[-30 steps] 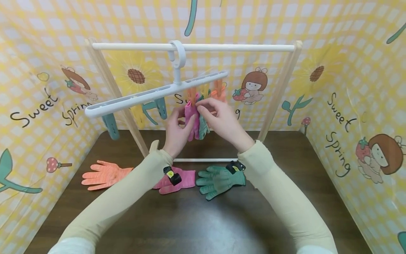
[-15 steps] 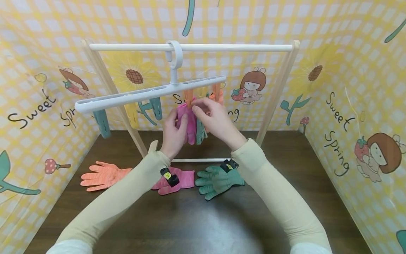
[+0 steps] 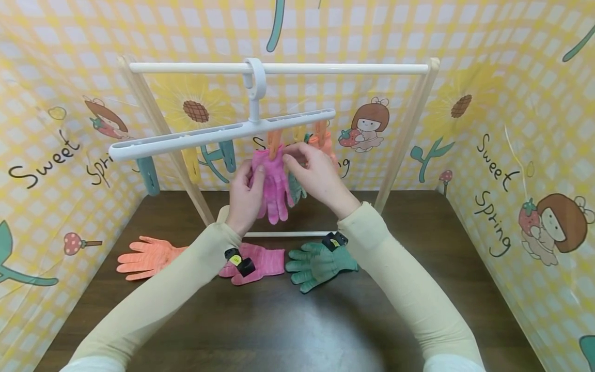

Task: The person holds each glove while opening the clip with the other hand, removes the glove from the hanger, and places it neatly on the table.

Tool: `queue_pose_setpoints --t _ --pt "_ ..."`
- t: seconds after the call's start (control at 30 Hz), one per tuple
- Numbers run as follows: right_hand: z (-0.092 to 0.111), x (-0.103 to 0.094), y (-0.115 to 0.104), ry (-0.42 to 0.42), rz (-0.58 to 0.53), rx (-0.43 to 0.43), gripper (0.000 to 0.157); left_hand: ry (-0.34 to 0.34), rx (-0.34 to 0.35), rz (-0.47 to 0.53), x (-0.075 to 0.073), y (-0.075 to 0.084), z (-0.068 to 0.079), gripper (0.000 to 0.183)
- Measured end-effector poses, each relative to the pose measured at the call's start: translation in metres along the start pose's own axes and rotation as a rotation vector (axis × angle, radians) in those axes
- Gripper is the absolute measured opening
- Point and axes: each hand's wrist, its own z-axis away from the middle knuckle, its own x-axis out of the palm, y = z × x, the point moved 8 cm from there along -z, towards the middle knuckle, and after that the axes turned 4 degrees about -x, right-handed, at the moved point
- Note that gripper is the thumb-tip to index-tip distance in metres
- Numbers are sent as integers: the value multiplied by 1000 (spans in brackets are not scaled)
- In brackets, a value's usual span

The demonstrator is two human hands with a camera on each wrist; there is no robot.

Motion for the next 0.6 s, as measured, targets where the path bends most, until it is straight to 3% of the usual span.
queue_pose_setpoints --t 0.33,0.47,0.6 --pt "-7 0 0 4 -9 18 40 18 -30 12 -4 13 5 20" --pt "-12 2 1 -1 -70 53 43 -4 -52 27 -3 23 8 18" --pt "-19 6 2 0 -137 86 42 -23 -62 38 -2 20 8 19"
